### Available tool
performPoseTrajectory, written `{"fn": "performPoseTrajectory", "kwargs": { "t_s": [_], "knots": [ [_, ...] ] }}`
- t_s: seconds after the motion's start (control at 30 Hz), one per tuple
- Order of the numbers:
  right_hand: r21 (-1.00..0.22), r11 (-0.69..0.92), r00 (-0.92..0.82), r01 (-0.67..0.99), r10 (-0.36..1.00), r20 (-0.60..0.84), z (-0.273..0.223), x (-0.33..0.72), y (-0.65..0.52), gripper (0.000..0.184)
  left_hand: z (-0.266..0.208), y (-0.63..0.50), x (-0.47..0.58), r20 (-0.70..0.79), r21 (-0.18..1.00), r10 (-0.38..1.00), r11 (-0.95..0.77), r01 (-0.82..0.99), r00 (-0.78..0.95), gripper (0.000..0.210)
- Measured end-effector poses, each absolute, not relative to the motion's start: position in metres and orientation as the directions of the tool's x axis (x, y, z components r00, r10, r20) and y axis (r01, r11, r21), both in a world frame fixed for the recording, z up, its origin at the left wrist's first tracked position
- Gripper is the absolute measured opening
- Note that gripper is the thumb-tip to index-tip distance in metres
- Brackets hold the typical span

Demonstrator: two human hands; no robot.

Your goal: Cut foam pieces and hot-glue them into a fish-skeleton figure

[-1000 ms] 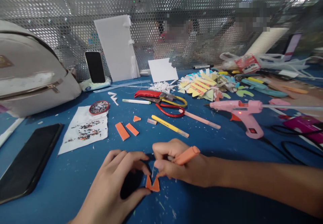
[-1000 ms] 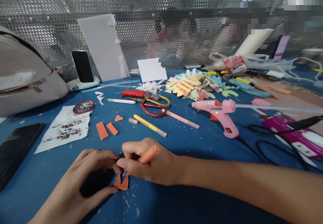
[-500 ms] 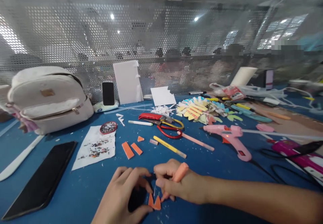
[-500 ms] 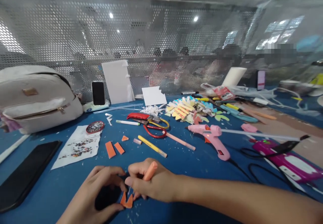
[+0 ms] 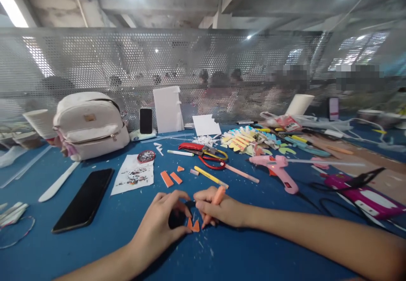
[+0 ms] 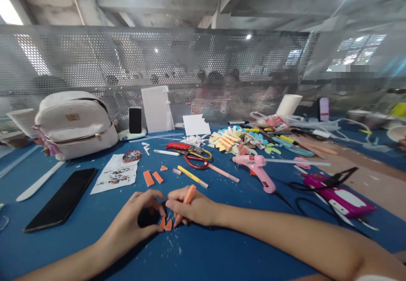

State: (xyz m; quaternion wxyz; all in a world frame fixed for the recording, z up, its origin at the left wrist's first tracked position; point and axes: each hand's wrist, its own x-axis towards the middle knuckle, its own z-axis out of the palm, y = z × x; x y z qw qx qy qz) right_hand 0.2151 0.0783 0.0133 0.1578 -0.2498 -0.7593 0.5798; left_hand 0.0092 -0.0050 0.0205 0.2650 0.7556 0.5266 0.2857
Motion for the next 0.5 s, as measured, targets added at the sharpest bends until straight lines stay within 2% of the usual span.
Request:
{"fn": "performPoseTrajectory", "kwargs": {
  "t_s": [0.5],
  "knots": [
    [-0.959, 0.207, -0.840, 0.194, 0.540, -0.053, 0.0099, 0.2167, 0.0811, 0.061, 0.0110, -0.0005, 0.0064, 0.099, 0.768, 0.957, -0.247, 0.590, 0.272, 0.058]
  ]
}}
